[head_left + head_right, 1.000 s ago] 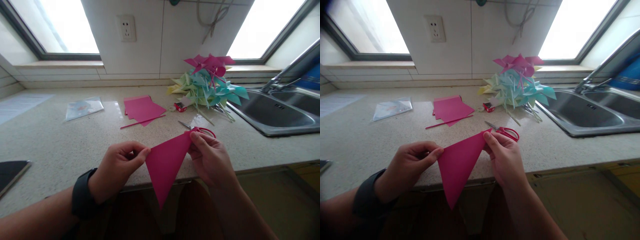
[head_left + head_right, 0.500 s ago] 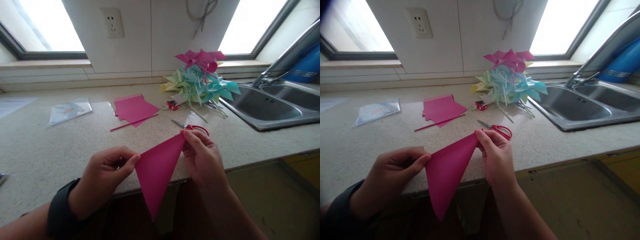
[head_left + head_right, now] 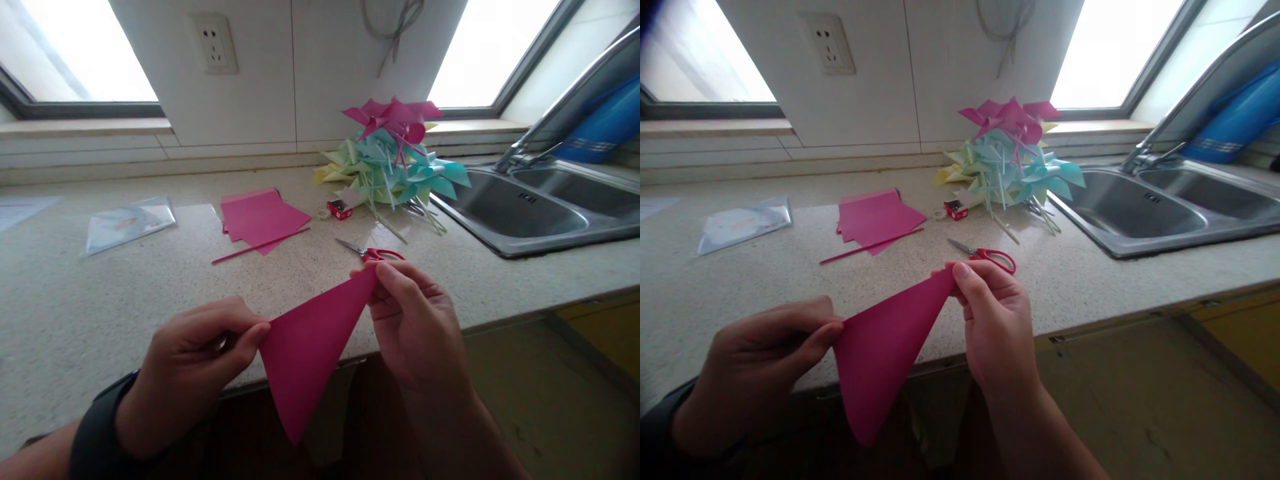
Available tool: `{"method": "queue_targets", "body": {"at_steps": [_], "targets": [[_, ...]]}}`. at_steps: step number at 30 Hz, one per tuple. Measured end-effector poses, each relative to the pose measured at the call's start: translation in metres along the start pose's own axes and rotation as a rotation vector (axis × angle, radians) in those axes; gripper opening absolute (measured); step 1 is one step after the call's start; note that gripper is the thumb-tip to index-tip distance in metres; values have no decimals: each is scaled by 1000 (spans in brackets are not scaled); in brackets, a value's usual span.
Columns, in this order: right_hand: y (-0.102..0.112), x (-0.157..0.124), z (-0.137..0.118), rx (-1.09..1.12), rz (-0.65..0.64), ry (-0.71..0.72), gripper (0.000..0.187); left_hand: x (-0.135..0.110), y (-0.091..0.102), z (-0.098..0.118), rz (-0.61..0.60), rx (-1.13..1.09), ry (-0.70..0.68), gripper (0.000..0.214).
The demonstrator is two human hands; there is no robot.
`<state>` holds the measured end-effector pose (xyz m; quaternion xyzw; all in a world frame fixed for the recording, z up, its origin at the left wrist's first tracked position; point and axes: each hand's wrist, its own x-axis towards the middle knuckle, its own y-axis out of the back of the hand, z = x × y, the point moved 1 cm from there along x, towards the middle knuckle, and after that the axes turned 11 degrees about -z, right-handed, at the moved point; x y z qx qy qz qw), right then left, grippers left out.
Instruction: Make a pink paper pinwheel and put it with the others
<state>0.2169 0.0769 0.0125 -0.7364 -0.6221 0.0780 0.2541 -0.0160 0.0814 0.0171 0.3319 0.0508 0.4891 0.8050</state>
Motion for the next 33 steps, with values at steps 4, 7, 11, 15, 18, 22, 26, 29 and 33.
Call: {"method": "queue_targets", "body": {"at_steps": [4, 7, 11, 15, 18, 22, 26, 29, 33], "targets": [[-2, 0, -2, 6, 11, 5, 6, 0, 0, -1, -7, -13, -14, 15], [-2, 1, -4, 13, 18, 2, 7, 0, -1, -1, -21, -22, -30, 14], [0, 2, -4, 16, 25, 13, 9, -2, -1, 1, -15, -27, -47, 15], [2, 2, -3, -14, 36, 22, 10, -3, -1, 0, -29, -15, -58, 17], [1, 1, -3, -15, 45, 18, 9, -3, -1, 0, -28, -6, -86, 19], [0, -1, -2, 3, -12, -10, 10, -3, 0, 1, -26, -18, -114, 21], [2, -4, 1, -51, -14, -1, 9, -2, 1, 3, -24, 16, -187, 22], [3, -5, 2, -65, 5, 3, 7, 0, 0, 3, -45, 18, -214, 22], [4, -4, 1, -42, 21, 14, 4, -1, 0, 2, -32, 23, -203, 21]]}}
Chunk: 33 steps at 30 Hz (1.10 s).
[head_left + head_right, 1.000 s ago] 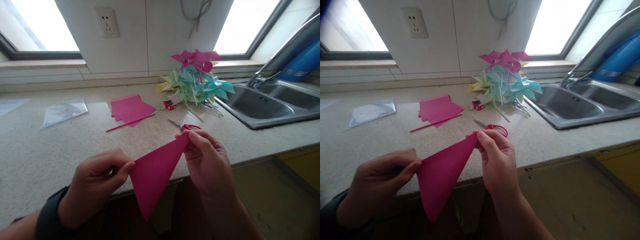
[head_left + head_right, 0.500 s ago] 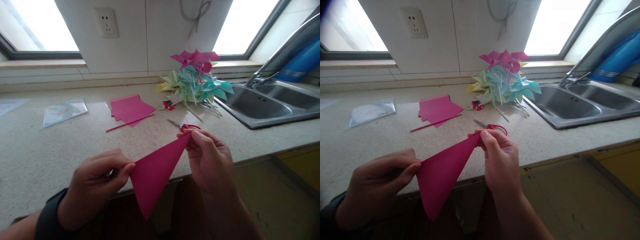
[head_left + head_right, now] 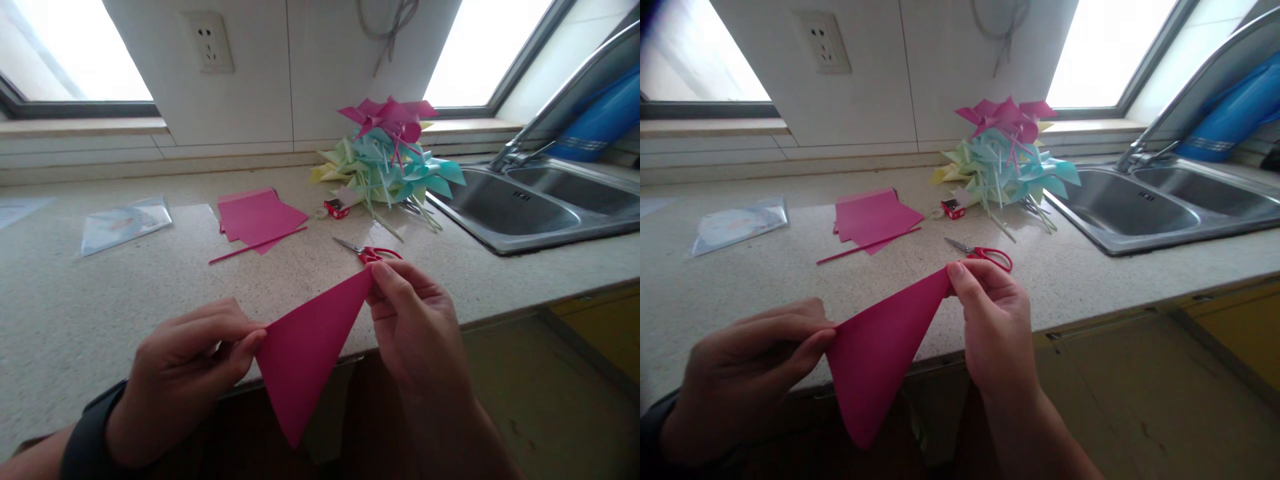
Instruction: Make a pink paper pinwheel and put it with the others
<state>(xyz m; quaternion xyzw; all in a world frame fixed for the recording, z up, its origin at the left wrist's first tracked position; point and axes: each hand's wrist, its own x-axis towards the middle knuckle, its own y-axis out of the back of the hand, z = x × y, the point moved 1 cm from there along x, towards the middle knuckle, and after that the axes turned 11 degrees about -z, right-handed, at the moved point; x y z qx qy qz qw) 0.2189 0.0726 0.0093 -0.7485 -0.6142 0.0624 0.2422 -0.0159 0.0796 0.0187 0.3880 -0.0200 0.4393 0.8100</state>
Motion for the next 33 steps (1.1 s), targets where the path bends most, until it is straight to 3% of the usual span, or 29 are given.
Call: {"method": "queue_targets", "body": {"at_steps": [9, 14, 20, 22, 26, 33], "targets": [[0, -1, 1, -34, -12, 61, 4, -2, 0, 0, 8, -7, 18, 21], [-3, 1, -2, -30, 6, 38, 5, 0, -1, 2, 75, -2, 88, 17], [-6, -1, 2, 67, -232, -188, 16, -2, -2, -2, 139, -72, 184, 13], [-4, -4, 6, 64, -259, -212, 14, -3, -3, -3, 146, -93, 196, 13], [-3, -8, 10, 68, -235, -190, 3, -4, -4, -5, 155, -127, 202, 14], [-6, -5, 7, 91, -175, -210, 10, 0, -2, -4, 166, -124, 250, 13]]}}
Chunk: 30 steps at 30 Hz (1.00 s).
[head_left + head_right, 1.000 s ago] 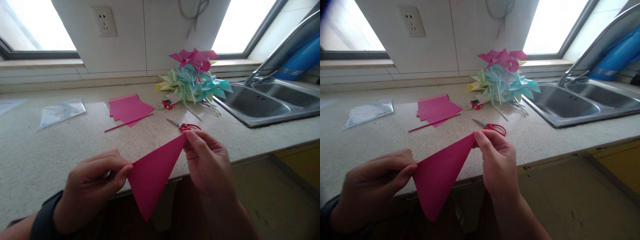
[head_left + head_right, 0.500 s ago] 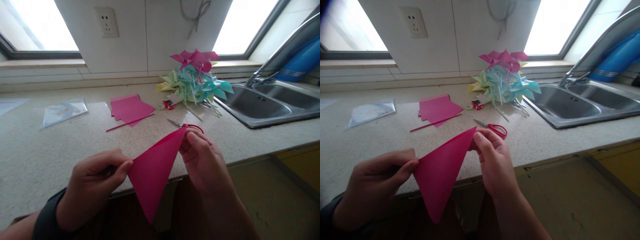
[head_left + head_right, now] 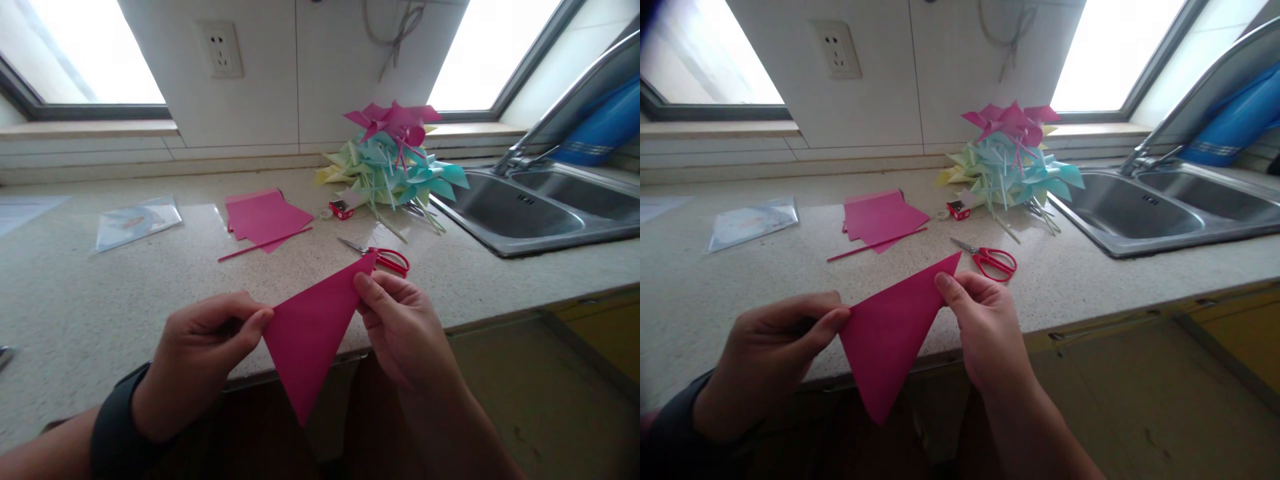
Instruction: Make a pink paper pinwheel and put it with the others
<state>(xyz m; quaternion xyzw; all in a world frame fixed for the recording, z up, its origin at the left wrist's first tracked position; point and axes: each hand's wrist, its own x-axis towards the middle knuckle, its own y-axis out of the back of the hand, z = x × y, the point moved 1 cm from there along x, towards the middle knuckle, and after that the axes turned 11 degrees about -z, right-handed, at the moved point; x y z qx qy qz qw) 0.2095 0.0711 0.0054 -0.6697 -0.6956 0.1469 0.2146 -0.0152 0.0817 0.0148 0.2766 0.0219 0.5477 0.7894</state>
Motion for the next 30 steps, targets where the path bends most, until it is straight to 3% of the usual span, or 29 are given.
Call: {"method": "queue_targets", "body": {"at_steps": [4, 12, 19, 25, 30], "targets": [[0, -1, 2, 11, -18, -16, 9, 2, -1, 2, 7, -41, 27, 13], [0, -12, 7, -133, -136, -205, 23, 3, -1, 4, 17, -88, 49, 14], [-1, -9, 7, -197, -68, -177, 24, 3, 0, 2, 20, -111, 89, 13], [-6, -15, 2, -179, -229, -281, 29, 2, 0, -1, 39, -161, 107, 16], [-7, -21, 1, -340, -214, -284, 38, 3, 1, -5, 52, -228, 128, 17]]}}
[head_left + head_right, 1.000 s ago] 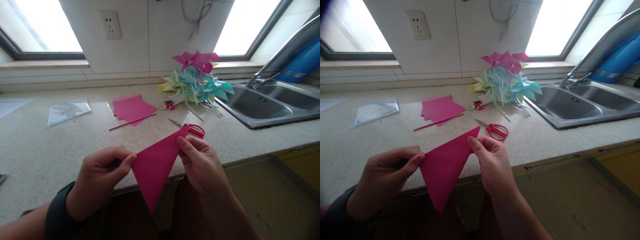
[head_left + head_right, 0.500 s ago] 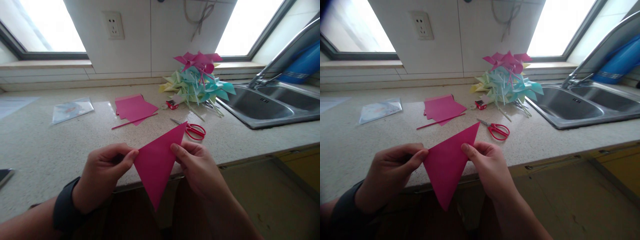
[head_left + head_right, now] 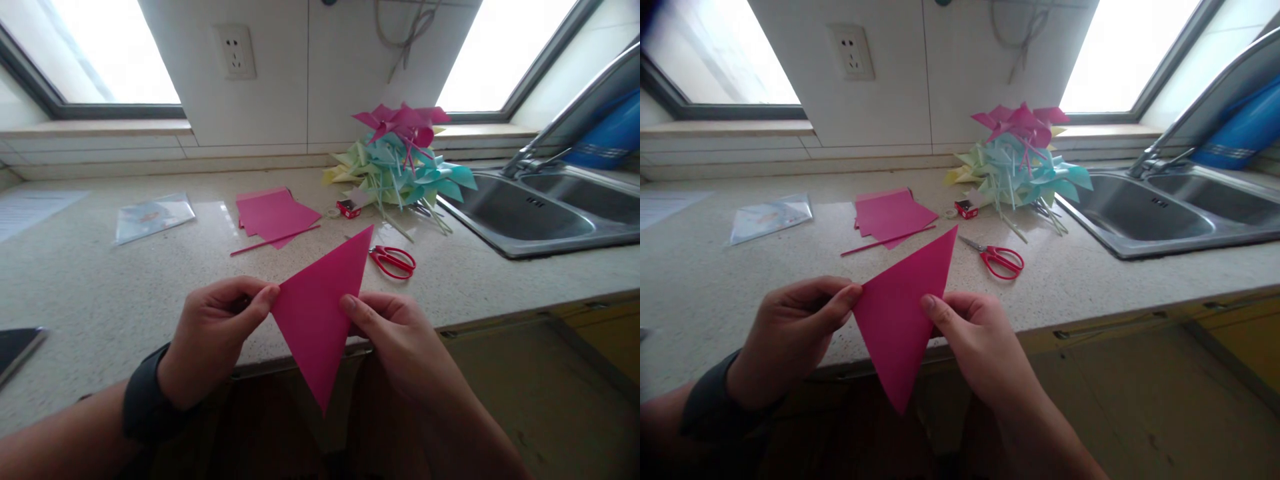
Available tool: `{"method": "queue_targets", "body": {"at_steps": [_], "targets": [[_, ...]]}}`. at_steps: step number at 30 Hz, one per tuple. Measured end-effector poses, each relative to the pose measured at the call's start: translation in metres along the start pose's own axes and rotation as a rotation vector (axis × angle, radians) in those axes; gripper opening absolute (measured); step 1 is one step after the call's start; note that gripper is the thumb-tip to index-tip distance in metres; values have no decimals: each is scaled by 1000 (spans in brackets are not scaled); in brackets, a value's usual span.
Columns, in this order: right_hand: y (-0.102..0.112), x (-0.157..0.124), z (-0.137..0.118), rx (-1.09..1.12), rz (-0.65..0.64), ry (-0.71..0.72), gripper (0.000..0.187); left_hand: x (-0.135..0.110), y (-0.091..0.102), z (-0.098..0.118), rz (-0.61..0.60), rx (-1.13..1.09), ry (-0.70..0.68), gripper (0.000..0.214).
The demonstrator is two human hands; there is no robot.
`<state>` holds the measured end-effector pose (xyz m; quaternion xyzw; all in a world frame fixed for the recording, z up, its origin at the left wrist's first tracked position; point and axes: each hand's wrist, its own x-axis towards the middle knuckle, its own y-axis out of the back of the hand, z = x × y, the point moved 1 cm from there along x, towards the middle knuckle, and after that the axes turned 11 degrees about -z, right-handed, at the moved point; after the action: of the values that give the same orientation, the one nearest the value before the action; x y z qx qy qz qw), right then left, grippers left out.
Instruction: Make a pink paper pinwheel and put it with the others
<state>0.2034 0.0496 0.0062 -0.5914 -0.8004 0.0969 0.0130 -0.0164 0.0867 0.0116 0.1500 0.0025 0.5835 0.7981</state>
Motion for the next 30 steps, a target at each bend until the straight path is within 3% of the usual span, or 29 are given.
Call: {"method": "queue_targets", "body": {"at_steps": [6, 12, 18, 26, 30], "targets": [[-1, 2, -3, -150, 48, 5, 41, 2, 0, 0, 0, 29, 9, 21], [-7, 2, -6, -127, -113, -36, 39, 8, 2, -3, 39, -57, 36, 22], [-8, 6, -4, -355, -4, -59, 47, 13, 3, -7, 43, -157, 50, 22], [-14, 3, -3, -359, -43, -81, 50, 17, 3, -8, 83, -235, 31, 23], [-13, 0, 0, -385, 18, -92, 50, 17, 4, -11, 76, -251, 46, 24]]}}
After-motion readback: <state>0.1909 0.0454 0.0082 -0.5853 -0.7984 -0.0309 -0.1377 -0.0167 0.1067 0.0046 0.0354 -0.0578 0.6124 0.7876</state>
